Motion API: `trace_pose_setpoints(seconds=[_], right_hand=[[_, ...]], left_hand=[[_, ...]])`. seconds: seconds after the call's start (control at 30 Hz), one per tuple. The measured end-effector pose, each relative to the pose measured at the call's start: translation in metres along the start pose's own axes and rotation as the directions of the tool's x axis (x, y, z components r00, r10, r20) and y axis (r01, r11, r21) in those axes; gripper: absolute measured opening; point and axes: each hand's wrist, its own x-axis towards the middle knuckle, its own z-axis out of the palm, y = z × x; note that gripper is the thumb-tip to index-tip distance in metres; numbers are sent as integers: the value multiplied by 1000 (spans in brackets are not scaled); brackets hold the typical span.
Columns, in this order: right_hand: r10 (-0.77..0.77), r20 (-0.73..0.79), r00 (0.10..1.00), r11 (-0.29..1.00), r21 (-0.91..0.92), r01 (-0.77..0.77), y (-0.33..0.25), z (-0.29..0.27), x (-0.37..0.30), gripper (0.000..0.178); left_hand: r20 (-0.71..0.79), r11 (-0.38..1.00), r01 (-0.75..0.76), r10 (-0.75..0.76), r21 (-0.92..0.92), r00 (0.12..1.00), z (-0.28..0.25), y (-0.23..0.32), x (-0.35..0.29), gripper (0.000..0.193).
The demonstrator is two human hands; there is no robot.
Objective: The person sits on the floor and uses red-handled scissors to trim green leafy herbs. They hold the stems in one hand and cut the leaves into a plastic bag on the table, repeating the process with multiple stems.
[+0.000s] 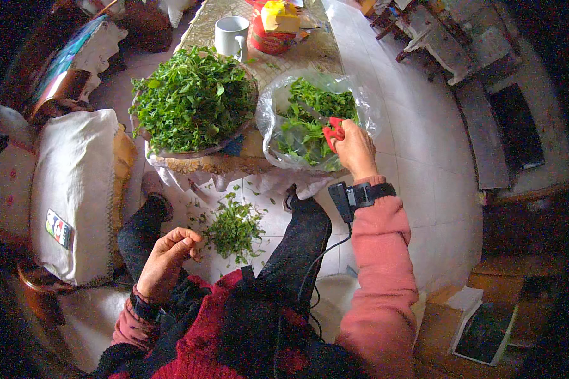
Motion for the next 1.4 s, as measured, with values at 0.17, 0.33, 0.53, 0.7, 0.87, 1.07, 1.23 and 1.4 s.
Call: trace_pose_setpoints(seconds=[0.17, 0.33, 0.53, 0.7, 0.87, 1.07, 1.23, 1.4], right_hand=[[-62, -186, 981, 730, 661, 172, 2, -17, 15, 16], [-167, -197, 966, 909, 349, 228, -6, -39, 29, 11], [-7, -154, 988, 695, 709, 115, -14, -44, 18, 11], [7, -146, 989, 328, 935, 136, -14, -49, 7, 8], [-119, -60, 991, -126, 991, 45, -19, -53, -8, 9], [-246, 27, 969, -390, 912, -125, -37, -54, -41, 15], [-339, 21, 941, -491, 849, -196, -62, -69, -68, 16], [-430, 139, 892, -423, 842, -336, -89, -67, -97, 18]], left_hand=[[-22, 999, -8, 7, -53, 1000, -9, 1, -2, 17], [14, 999, -36, 36, 1, 999, -3, 0, -1, 17], [46, 999, -49, 50, -21, 998, 0, 6, -1, 17], [82, 996, -90, 92, -22, 992, 5, 14, 10, 19], [155, 972, -235, 234, -12, 960, 25, 37, 33, 25], [274, 955, -292, 293, -48, 916, 58, 42, 58, 33], [315, 955, -140, 222, -261, 923, 78, 28, 71, 60], [342, 918, -164, 295, -362, 892, 95, 23, 72, 80]])
